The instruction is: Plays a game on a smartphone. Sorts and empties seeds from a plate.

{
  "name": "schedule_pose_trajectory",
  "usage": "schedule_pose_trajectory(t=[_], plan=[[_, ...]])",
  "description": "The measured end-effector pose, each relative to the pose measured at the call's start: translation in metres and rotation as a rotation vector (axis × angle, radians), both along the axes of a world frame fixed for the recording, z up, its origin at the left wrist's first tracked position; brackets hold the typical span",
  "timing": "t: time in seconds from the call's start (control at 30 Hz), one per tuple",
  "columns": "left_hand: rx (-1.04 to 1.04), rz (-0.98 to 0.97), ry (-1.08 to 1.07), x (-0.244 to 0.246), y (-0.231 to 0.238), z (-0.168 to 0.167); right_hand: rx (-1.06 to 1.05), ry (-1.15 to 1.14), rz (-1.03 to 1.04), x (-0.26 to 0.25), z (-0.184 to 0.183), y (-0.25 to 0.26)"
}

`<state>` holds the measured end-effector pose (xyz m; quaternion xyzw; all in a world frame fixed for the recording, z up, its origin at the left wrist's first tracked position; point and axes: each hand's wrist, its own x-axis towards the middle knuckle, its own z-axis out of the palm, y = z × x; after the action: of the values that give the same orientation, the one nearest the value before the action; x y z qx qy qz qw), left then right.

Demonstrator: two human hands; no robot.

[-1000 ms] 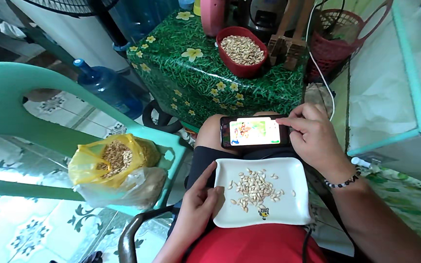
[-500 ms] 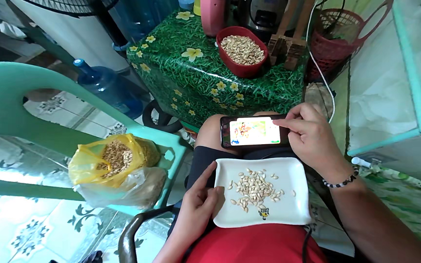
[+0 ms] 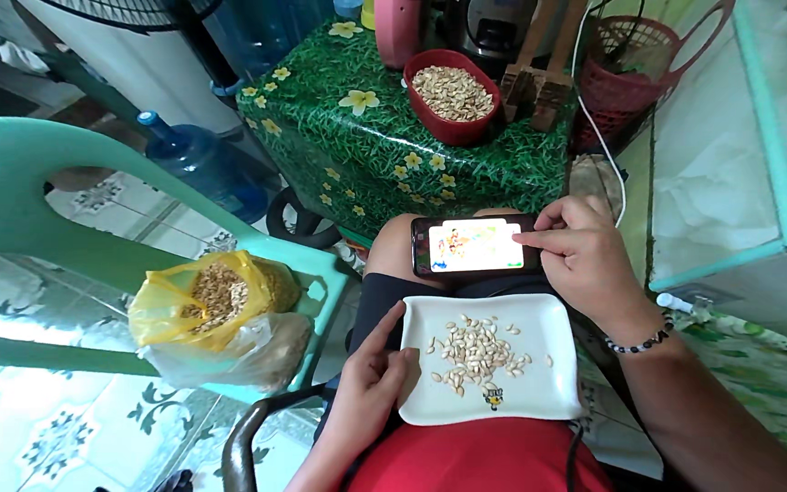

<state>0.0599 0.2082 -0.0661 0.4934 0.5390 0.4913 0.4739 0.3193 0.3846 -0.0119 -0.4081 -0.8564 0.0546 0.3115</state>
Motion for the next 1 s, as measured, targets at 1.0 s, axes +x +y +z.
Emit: schedule_pose_trajectory(t=[1.0], plan=[[-0.003,0.004,0.005,0.001,0.000,0.001,-0.497,-0.137,0.465,-0.006,-0.017,-0.073]])
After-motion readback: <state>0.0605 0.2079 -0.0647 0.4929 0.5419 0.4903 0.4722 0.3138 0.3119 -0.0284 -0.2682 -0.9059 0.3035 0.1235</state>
